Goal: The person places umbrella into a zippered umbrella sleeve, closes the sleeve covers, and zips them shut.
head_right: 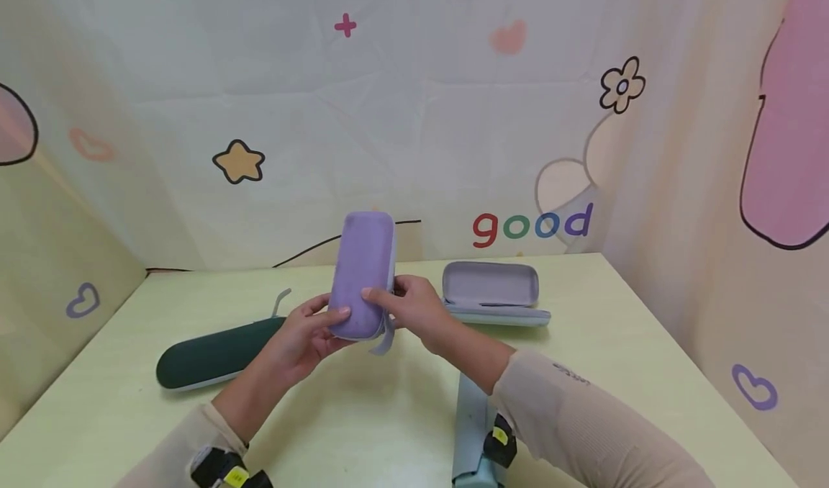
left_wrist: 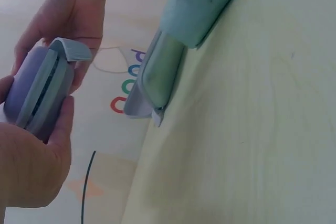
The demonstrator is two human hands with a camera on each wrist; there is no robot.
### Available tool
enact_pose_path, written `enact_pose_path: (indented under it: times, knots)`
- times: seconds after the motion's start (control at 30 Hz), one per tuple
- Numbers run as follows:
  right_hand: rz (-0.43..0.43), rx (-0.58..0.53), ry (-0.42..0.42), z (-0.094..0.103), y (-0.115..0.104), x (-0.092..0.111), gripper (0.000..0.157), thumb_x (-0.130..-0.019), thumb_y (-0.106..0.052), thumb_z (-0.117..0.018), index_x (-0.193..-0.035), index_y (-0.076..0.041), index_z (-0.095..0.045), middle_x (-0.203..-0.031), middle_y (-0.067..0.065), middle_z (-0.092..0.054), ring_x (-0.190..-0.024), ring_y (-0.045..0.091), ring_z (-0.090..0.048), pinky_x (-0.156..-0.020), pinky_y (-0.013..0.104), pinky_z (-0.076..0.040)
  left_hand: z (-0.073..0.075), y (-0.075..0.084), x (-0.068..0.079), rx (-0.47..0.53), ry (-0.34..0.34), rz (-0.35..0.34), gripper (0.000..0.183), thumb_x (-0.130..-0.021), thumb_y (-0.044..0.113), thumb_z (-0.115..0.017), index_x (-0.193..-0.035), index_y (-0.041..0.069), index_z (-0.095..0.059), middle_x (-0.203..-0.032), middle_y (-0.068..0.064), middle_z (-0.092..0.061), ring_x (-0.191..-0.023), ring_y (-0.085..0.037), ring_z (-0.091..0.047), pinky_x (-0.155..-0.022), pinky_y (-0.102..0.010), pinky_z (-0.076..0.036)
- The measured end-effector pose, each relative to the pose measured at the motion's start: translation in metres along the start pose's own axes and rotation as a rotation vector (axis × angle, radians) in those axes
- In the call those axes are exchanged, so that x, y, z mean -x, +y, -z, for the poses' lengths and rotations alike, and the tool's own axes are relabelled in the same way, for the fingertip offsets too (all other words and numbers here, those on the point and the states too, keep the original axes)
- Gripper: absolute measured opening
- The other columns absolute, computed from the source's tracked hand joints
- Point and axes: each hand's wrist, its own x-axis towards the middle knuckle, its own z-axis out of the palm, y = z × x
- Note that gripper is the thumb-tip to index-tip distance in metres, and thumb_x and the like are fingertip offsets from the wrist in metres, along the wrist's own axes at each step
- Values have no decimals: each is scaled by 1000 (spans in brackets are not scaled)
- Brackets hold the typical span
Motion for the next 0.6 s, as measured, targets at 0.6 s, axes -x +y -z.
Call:
enact_pose_path:
  times: [0.6]
  knots:
    - [186, 97, 56, 12, -8, 7, 22, -88, -1, -69, -107, 9, -63, -94, 15, -69, -81, 26, -67, -79, 40, -57, 3, 1, 8, 70, 107, -53, 51, -90, 4, -64, -136, -3, -43, -132, -19, -52, -101, -27, -65, -88, -44, -53]
